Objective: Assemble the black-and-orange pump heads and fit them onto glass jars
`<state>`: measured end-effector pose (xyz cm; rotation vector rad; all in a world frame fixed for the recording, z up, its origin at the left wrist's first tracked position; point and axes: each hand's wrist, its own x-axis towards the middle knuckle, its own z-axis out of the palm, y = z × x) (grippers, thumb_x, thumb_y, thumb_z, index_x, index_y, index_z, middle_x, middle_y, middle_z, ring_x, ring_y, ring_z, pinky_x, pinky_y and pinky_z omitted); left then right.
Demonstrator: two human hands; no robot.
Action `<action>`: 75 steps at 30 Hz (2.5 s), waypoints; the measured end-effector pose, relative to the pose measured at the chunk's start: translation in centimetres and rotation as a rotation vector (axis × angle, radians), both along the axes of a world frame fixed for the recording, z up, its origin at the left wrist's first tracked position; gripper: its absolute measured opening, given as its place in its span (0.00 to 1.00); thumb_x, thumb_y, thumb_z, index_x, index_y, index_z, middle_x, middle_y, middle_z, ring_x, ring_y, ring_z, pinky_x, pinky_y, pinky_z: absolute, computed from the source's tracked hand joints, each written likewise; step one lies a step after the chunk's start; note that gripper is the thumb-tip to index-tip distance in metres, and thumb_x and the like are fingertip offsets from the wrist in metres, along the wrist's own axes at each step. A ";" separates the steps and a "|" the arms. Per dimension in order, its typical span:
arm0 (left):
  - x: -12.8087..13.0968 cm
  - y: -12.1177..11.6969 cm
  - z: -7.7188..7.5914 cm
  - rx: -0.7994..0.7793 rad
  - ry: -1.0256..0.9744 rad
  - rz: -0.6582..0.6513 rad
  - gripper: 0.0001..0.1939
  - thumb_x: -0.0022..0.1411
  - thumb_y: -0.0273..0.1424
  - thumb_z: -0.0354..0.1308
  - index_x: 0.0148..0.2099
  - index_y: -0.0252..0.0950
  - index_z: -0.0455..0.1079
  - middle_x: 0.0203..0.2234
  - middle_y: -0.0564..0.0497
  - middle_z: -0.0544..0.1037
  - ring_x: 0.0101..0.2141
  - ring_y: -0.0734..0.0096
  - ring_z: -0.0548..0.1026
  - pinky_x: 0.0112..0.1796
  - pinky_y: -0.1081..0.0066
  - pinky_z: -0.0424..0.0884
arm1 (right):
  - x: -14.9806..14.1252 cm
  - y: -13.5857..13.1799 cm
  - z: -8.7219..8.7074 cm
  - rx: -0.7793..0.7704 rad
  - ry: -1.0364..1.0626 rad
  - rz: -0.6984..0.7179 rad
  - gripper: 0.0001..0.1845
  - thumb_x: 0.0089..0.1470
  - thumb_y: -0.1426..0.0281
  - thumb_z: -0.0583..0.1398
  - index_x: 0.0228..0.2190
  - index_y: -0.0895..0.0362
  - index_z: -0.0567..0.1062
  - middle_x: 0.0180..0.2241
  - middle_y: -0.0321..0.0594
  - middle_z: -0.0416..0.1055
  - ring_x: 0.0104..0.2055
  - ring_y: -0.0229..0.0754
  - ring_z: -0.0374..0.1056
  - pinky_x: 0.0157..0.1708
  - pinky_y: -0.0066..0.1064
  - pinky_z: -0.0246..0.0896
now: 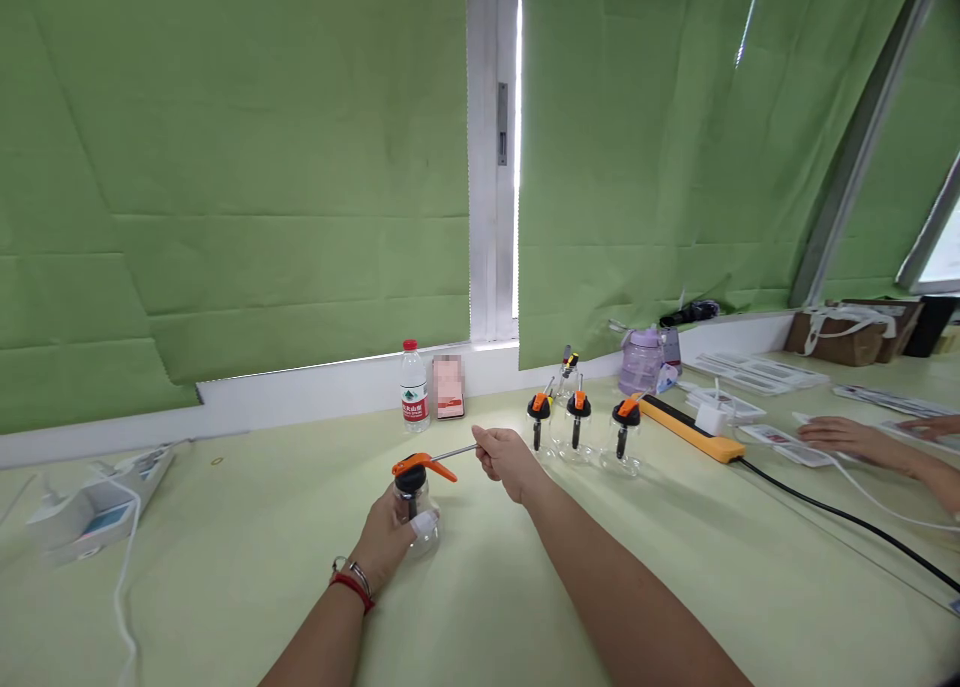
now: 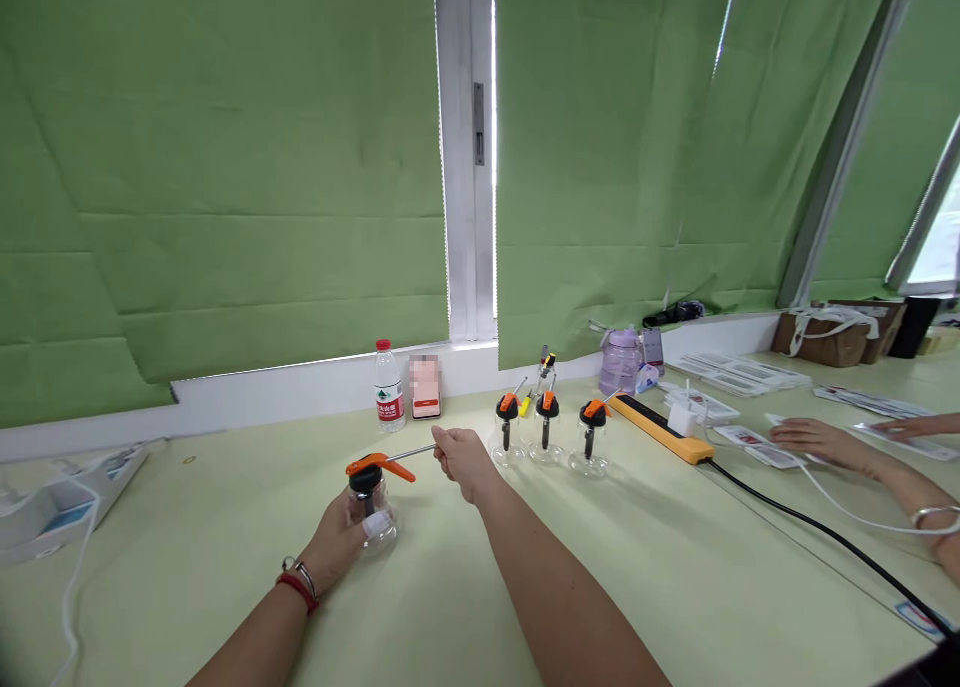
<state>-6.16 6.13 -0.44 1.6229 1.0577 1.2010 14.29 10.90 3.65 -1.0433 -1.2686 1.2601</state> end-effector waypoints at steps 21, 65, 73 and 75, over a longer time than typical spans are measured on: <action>0.4 -1.4 2.5 -0.453 -0.338 -0.052 0.35 0.56 0.41 0.54 0.63 0.47 0.44 0.28 0.54 0.72 0.23 0.72 0.71 0.26 0.68 0.70 | 1.0 0.2 -1.1 0.028 0.160 0.149 0.15 0.35 0.65 0.68 0.24 0.59 0.70 0.17 0.29 0.65 0.18 0.30 0.58 0.21 0.27 0.56; -0.1 0.8 0.3 -0.371 -0.407 0.156 0.14 0.49 0.37 0.62 0.36 0.34 0.68 0.19 0.54 0.71 0.16 0.76 0.66 0.17 0.75 0.64 | 0.6 1.7 -5.9 -0.047 -0.220 -0.015 0.09 0.48 0.65 0.58 0.29 0.58 0.72 0.24 0.36 0.68 0.23 0.33 0.62 0.26 0.29 0.60; -0.6 0.8 0.6 -0.378 -0.496 0.203 0.13 0.50 0.38 0.60 0.33 0.34 0.66 0.17 0.55 0.70 0.16 0.75 0.67 0.17 0.74 0.65 | -0.4 0.5 -5.3 0.152 -0.649 0.041 0.06 0.40 0.78 0.61 0.20 0.56 0.77 0.32 0.40 0.74 0.37 0.43 0.67 0.39 0.31 0.56; -0.5 0.8 0.6 -0.384 -0.512 0.204 0.12 0.50 0.37 0.60 0.33 0.33 0.66 0.17 0.54 0.70 0.15 0.75 0.67 0.16 0.74 0.64 | -0.6 0.4 -5.3 0.170 -0.699 0.047 0.07 0.41 0.77 0.61 0.23 0.56 0.78 0.33 0.40 0.74 0.37 0.43 0.67 0.38 0.31 0.56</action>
